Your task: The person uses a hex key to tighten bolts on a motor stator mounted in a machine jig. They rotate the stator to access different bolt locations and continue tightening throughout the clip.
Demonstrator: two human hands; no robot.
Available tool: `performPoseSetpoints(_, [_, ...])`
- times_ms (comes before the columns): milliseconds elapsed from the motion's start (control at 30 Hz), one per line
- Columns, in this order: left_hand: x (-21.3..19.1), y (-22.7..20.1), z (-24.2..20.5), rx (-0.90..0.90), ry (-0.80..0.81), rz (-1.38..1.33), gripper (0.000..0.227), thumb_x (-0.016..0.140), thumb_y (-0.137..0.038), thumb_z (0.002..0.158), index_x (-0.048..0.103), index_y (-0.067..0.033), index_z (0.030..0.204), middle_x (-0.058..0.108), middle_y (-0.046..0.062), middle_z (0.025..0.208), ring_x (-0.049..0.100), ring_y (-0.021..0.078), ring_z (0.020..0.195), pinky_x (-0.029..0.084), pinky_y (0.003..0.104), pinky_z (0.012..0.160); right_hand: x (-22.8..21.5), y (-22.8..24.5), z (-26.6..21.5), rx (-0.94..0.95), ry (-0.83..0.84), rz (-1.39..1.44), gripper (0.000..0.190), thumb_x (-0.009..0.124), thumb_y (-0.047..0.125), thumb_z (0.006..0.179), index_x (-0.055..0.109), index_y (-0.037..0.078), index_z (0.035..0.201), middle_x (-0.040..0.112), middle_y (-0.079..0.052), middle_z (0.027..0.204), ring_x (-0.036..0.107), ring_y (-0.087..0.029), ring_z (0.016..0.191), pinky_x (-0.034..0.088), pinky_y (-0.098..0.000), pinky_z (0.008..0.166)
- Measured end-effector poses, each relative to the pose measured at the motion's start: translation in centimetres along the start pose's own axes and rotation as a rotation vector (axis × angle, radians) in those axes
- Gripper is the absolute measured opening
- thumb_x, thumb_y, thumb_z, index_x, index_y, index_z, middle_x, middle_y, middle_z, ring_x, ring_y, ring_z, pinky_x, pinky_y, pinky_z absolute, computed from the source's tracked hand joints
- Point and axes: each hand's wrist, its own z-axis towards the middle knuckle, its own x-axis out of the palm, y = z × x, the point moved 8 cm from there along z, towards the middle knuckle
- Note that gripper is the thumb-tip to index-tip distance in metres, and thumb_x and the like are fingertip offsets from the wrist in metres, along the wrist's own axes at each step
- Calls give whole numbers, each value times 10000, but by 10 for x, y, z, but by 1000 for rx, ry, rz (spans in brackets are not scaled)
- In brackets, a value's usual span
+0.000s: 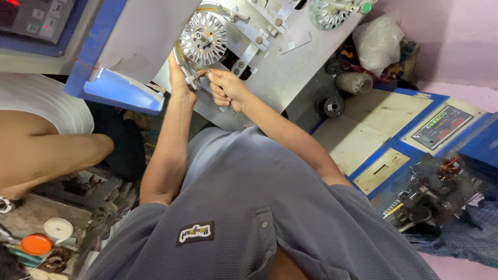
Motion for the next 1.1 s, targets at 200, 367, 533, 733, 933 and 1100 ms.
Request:
performPoseSetpoints(200, [-5, 2, 5, 8, -12, -11, 700, 559, -643, 884, 553, -129, 1359, 633, 80, 1230, 679, 221, 1019, 641, 430, 762, -1, -7, 4, 10, -42, 50, 322, 418, 219, 1117, 617, 54, 1309, 343, 30, 539, 260, -69, 380, 264, -242, 358])
performPoseSetpoints(367, [-11, 5, 7, 14, -36, -9, 668, 564, -661, 930, 603, -110, 1306, 605, 70, 1075, 609, 186, 842, 598, 401, 685, 1, -6, 3, 27, -43, 74, 318, 421, 217, 1116, 612, 57, 1315, 348, 31, 542, 265, -68, 382, 265, -241, 357])
performPoseSetpoints(533, [-6, 2, 4, -7, 0, -28, 603, 558, -605, 886, 592, -150, 1280, 656, 23, 1111, 681, 152, 890, 647, 410, 718, 2, 1, 2, 21, -42, -82, 356, 410, 225, 1107, 602, 54, 1353, 360, 32, 539, 270, -73, 379, 276, -245, 351])
performPoseSetpoints(733, [5, -9, -3, 6, 28, -22, 591, 549, -587, 971, 640, -113, 1313, 682, 44, 1145, 652, 174, 907, 589, 354, 701, -2, 7, -2, -53, 19, -296, 387, 430, 261, 1123, 575, 120, 1453, 378, 63, 576, 266, -34, 428, 258, -205, 378])
performPoseSetpoints(933, [11, -11, -9, 3, 9, -42, 621, 536, -605, 928, 611, -133, 1324, 689, 46, 1208, 703, 187, 1014, 618, 370, 780, -10, 2, 7, -5, 20, -254, 379, 434, 241, 1125, 566, 127, 1462, 479, 22, 633, 324, -50, 458, 287, -210, 399])
performPoseSetpoints(1100, [4, -7, -5, 8, -45, -7, 623, 531, -623, 901, 603, -149, 1298, 678, 28, 1137, 681, 169, 943, 632, 386, 738, -11, -6, 13, 67, 45, -84, 326, 413, 220, 1103, 578, 106, 1360, 500, -12, 601, 351, -58, 403, 305, -222, 362])
